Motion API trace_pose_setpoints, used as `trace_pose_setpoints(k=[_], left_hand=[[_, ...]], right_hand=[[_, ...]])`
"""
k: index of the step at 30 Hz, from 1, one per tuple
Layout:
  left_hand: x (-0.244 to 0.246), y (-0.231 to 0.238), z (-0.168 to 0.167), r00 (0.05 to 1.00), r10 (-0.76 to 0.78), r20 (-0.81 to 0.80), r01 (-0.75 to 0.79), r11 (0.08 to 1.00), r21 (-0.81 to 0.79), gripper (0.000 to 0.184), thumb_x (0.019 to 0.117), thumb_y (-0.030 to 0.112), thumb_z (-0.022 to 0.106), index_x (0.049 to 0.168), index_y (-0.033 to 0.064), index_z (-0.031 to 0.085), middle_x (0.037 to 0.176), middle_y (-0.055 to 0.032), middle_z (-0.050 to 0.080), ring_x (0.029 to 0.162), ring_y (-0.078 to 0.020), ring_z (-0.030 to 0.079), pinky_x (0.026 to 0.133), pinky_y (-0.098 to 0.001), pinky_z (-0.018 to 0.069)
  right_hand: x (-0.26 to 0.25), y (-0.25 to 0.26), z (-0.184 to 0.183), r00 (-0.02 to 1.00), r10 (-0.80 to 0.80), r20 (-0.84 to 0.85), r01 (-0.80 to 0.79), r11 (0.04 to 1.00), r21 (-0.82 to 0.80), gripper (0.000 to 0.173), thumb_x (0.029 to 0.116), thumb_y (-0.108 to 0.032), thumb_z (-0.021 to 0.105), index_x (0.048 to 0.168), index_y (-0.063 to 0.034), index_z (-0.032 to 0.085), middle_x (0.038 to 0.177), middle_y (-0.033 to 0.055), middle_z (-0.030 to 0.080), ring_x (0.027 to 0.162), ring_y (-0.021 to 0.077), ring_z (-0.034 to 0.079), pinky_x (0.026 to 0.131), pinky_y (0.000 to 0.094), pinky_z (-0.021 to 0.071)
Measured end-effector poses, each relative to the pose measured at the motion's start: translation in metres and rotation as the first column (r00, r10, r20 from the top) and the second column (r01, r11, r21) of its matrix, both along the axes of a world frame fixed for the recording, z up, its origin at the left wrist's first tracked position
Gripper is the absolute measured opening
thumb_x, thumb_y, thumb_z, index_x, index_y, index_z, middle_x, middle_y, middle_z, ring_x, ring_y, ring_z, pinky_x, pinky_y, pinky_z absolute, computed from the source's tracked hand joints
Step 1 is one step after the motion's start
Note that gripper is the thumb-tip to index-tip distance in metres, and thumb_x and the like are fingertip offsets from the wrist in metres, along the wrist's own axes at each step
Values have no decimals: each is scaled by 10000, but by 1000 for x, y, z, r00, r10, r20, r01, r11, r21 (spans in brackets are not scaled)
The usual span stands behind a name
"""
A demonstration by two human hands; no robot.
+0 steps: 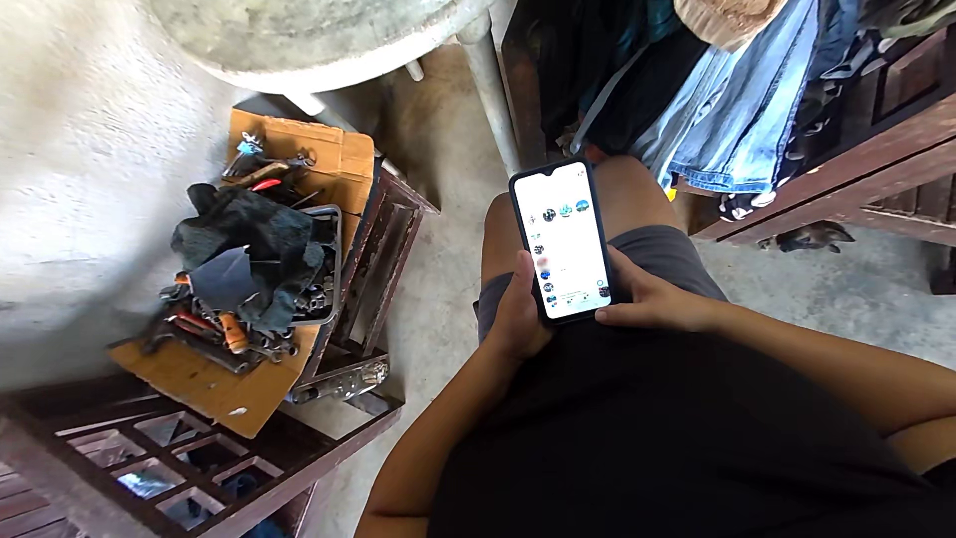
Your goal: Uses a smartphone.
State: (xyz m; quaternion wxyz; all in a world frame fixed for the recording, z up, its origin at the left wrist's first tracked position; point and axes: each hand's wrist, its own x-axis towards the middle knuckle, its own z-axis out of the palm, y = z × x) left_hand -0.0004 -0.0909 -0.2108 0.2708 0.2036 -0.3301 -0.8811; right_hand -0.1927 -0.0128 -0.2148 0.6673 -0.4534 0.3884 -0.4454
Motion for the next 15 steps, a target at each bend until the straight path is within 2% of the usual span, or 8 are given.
trace_pose_setpoints(k=[6,9,11,15], left_hand=[[0,0,0,1000,-9,-2,9,1000,-1,555,988,649,457,1327,221,561,1194,1,720,1126,-146,684,986,-373,559],[0,1,0,1000,-26,-3,26,999,-30,589,953,680,497,1328,231,558,1184,11,724,1115,-136,689,978,-365,565],[0,1,0,1000,-29,1,29,998,-57,618,932,687,531,1347,230,532,1187,17,721,1111,-132,689,976,-358,566],[-1,2,0,1000,-24,17,26,994,-108,646,932,681,535,1409,252,460,1222,40,702,1137,-121,675,1003,-356,553]], right_hand=[[1,1,0,1000,-17,-12,17,1000,-6,693,925,-78,649,1490,-38,250,1264,-37,622,1137,-35,618,999,171,518],[3,1,0,997,-75,6,75,997,19,565,947,-126,633,1421,-84,329,1167,-77,652,1059,-36,644,951,175,537],[4,1,1,993,-115,27,114,992,50,493,962,-95,602,1391,-115,360,1130,-85,675,1026,-20,665,931,189,553],[7,0,-5,984,-178,17,178,984,4,374,1012,-62,499,1370,-123,413,1114,-86,692,1014,-8,673,935,204,555]])
